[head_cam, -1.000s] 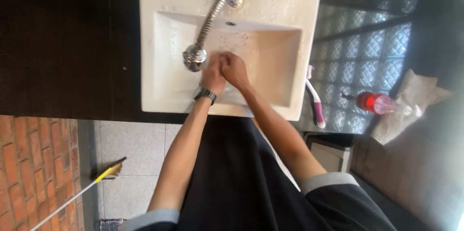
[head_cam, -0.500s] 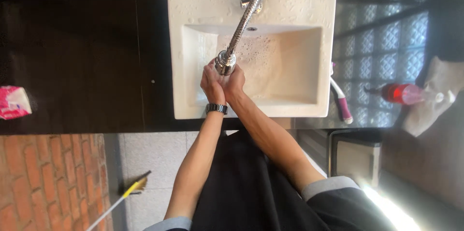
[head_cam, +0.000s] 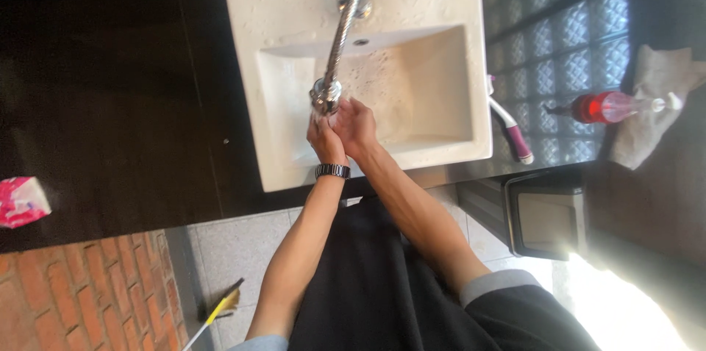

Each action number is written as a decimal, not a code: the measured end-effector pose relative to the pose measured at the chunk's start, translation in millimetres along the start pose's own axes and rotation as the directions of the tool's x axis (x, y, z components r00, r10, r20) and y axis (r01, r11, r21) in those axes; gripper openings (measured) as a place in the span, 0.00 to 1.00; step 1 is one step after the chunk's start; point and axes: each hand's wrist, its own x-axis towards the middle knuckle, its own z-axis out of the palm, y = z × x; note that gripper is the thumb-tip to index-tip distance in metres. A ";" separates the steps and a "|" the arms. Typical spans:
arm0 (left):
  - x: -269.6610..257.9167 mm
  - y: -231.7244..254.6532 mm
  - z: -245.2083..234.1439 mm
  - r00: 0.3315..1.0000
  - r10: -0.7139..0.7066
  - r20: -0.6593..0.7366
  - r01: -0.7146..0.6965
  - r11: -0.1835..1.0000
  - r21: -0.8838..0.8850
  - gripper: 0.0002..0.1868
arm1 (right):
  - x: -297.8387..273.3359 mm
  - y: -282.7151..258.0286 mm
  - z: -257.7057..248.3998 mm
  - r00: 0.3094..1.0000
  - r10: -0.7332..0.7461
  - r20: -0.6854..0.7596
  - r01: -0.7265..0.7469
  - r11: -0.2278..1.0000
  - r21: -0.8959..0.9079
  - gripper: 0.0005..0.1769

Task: Washing a pink cleaning brush in a sink and then washing hands.

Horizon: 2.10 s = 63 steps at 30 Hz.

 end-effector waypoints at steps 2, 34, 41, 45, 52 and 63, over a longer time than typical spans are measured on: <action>0.8 -3.4 24.3 0.987 -0.160 0.013 0.161 0.986 -0.037 0.20 | 7.7 -30.3 -14.9 0.993 -0.054 -0.107 0.057 0.998 0.026 0.22; 44.3 26.0 234.6 0.549 0.279 0.788 -0.832 0.090 0.548 0.31 | 34.5 -302.8 87.2 0.658 -0.380 0.650 0.034 -0.847 -0.530 0.36; 11.5 10.0 180.4 0.855 0.388 0.344 -0.518 0.664 0.539 0.14 | 61.3 -239.4 109.0 0.767 -0.092 0.635 0.207 -0.901 -0.381 0.43; 15.4 -10.6 159.5 0.983 0.184 0.012 -0.184 0.968 0.171 0.18 | 45.3 -206.9 100.6 0.750 0.054 0.660 0.427 -0.801 -0.420 0.42; 18.7 -23.9 130.2 0.999 0.041 -0.011 -0.041 0.999 -0.018 0.25 | 19.4 -210.2 85.0 0.592 0.182 0.785 0.720 -0.557 -0.414 0.23; 8.7 -71.0 16.7 0.915 -0.373 -0.157 0.235 0.805 -0.544 0.09 | 9.6 -99.0 52.8 0.991 -0.110 -0.075 -0.008 0.509 -0.861 0.16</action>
